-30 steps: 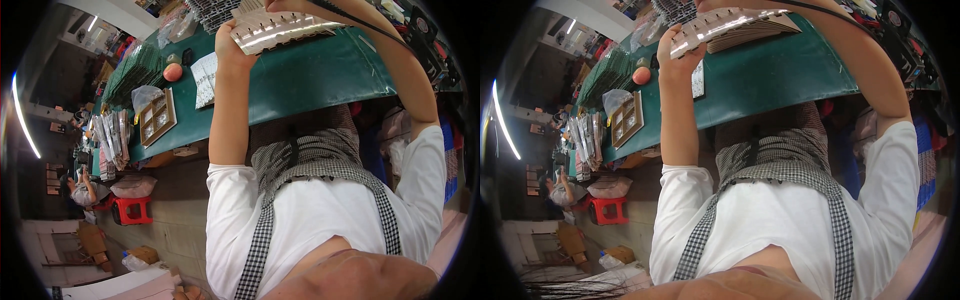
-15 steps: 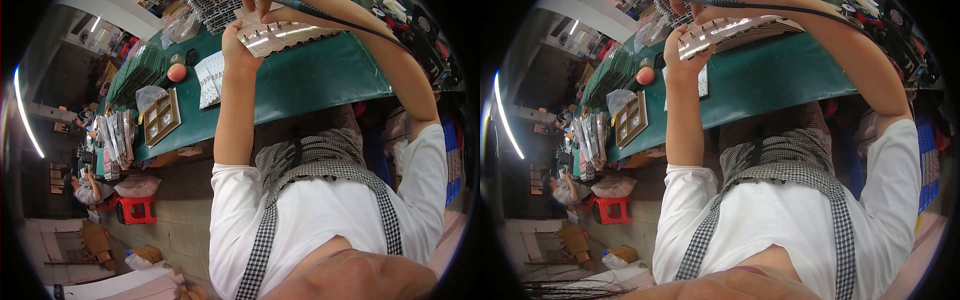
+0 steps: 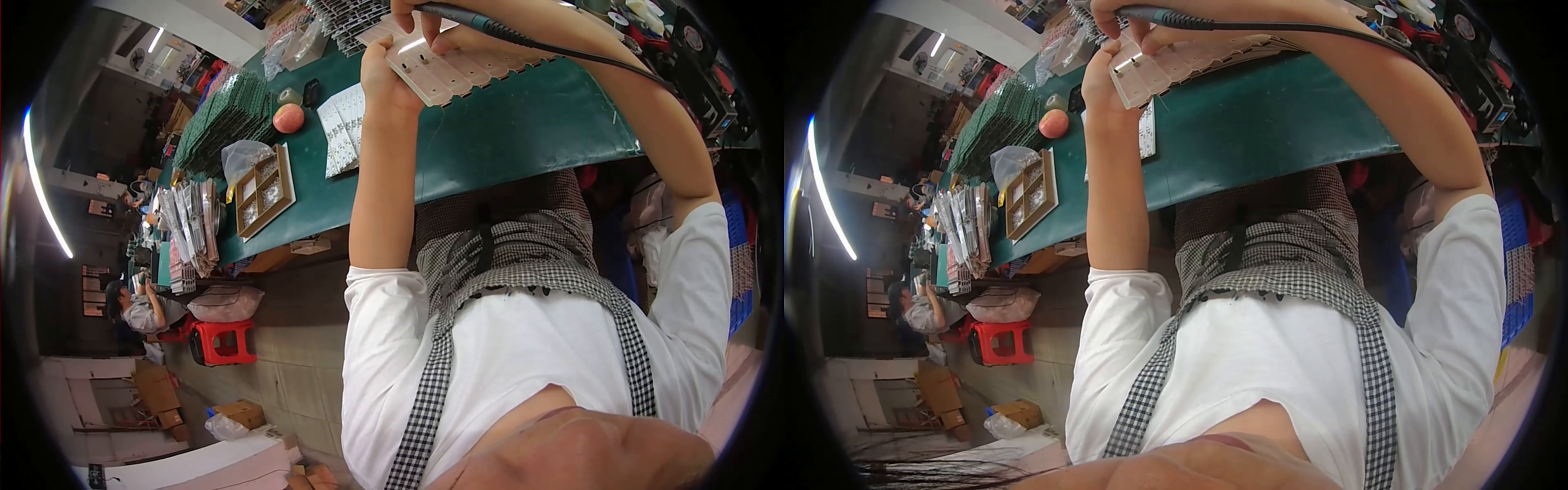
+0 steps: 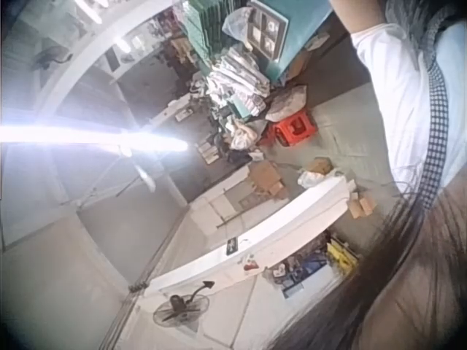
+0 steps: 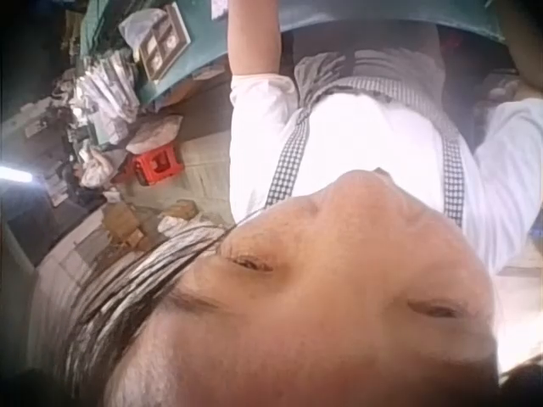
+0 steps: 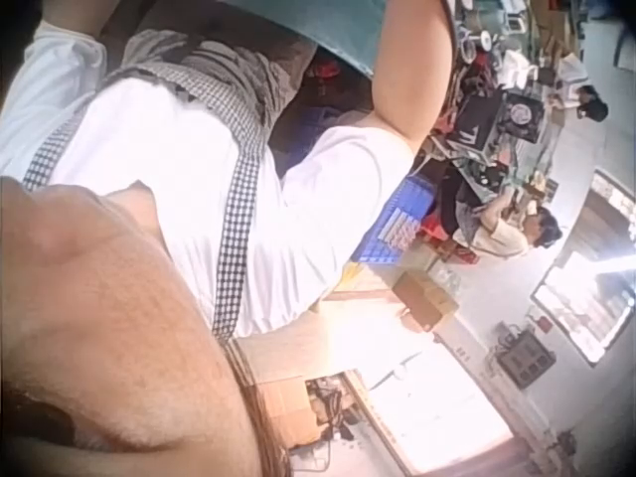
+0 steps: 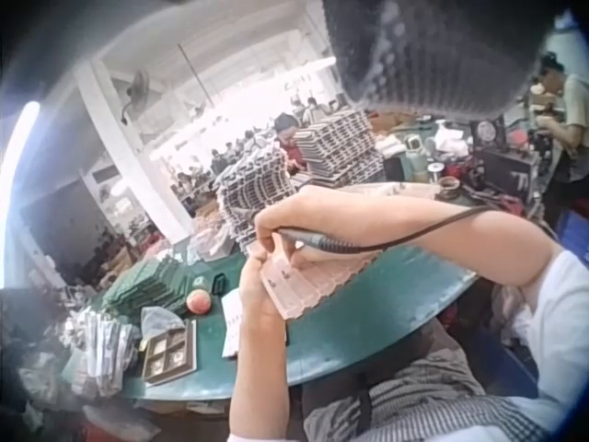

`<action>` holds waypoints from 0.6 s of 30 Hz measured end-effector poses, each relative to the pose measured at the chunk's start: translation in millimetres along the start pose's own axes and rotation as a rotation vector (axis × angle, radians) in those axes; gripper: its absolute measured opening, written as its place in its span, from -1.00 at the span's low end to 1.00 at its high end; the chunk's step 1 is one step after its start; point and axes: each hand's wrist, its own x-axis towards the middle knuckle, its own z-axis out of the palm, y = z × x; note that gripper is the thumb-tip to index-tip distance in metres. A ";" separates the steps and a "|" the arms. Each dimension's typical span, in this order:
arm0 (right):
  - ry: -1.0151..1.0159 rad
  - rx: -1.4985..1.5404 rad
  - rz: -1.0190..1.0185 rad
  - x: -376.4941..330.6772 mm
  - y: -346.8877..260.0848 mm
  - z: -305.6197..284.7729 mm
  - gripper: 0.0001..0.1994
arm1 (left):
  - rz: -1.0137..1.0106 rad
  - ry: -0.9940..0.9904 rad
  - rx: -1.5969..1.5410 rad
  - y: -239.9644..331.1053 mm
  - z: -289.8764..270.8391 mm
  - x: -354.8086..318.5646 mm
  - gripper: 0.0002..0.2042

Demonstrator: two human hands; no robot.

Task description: The person solders electronic components onto LED circuit board strips using a soldering iron, lifts and solders pins on panels of strips, and arranges the circuit boards on the workbench.

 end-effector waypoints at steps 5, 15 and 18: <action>0.007 -0.003 -0.055 0.2 6.7 -0.5 -0.74 | -0.033 -0.031 0.144 -1.6 -3.8 7.2 -0.61; 0.134 0.029 -0.178 -2.6 21.4 -4.7 -0.80 | -0.140 0.228 -0.034 -0.4 2.3 6.0 -0.68; 0.169 0.065 -0.146 -6.8 19.8 -11.5 -0.80 | -0.127 0.225 -0.026 -1.7 7.3 3.1 -0.72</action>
